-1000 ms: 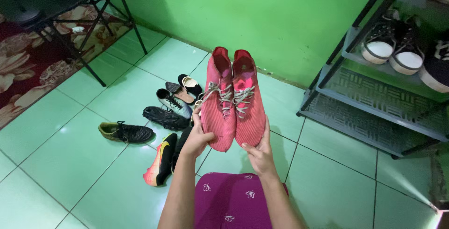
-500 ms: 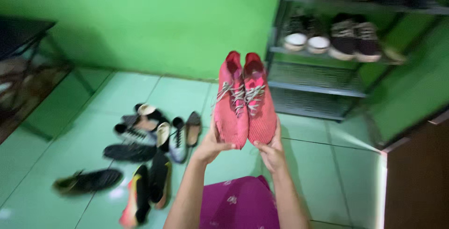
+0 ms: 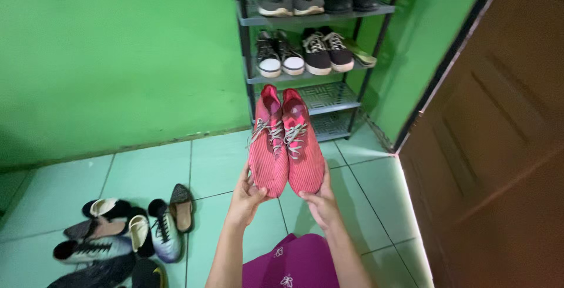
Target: The person sits on the floor and organizes multiple pairs of shoes by picking them up from the floor and placing them onto a multi-tier shoe rack. The person handles sneakers, flats, and boots, arranging them neatly on the shelves.
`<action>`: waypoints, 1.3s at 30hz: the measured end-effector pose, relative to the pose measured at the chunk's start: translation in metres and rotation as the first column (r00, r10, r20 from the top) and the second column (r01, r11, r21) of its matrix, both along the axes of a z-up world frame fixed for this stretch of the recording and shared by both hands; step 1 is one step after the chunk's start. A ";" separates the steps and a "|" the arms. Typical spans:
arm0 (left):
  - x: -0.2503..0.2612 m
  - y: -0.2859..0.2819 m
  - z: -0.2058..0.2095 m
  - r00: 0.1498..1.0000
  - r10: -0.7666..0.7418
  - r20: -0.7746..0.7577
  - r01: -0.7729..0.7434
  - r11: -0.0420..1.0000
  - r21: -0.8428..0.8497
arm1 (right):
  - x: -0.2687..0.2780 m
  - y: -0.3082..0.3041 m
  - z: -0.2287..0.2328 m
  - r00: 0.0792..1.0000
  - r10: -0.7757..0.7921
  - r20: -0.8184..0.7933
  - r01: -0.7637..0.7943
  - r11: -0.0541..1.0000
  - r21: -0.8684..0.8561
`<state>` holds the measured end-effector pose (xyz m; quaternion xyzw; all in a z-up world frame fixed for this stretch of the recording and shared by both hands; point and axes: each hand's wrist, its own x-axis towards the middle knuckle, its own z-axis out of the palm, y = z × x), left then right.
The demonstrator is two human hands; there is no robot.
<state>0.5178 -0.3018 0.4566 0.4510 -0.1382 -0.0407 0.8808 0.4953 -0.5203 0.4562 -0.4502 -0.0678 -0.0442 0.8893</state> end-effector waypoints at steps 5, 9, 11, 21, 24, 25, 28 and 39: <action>0.010 -0.023 -0.013 0.998 0.033 -0.047 -0.033 0.999 -0.003 | 0.007 -0.013 -0.007 0.999 -0.050 0.010 0.049 0.998 0.027; 0.014 -0.039 -0.020 0.997 0.029 -0.068 -0.029 1.000 0.003 | 0.011 -0.026 -0.015 0.997 -0.073 -0.009 0.074 0.997 0.032; 0.016 -0.044 -0.023 0.996 0.016 -0.086 -0.016 1.000 -0.006 | 0.012 -0.031 -0.019 0.997 -0.076 -0.031 0.077 0.996 0.038; 0.055 -0.066 -0.054 0.982 0.071 -0.177 -0.063 0.997 0.045 | 0.063 -0.053 -0.064 0.988 -0.083 -0.133 0.096 0.991 0.090; 0.084 -0.073 -0.074 0.978 0.072 -0.198 -0.058 0.995 0.076 | 0.096 -0.060 -0.090 0.985 -0.096 -0.145 0.109 0.990 0.085; 0.097 -0.075 -0.081 0.974 0.070 -0.214 -0.055 0.996 0.075 | 0.111 -0.063 -0.099 0.985 -0.090 -0.146 0.104 0.991 0.089; 0.141 -0.083 -0.101 0.964 0.057 -0.258 -0.043 0.997 0.060 | 0.157 -0.070 -0.124 0.986 -0.073 -0.152 0.091 0.989 0.115; 0.312 -0.080 -0.176 0.913 0.042 -0.406 -0.036 0.999 0.023 | 0.330 -0.063 -0.188 0.917 0.026 -0.398 0.056 0.980 0.193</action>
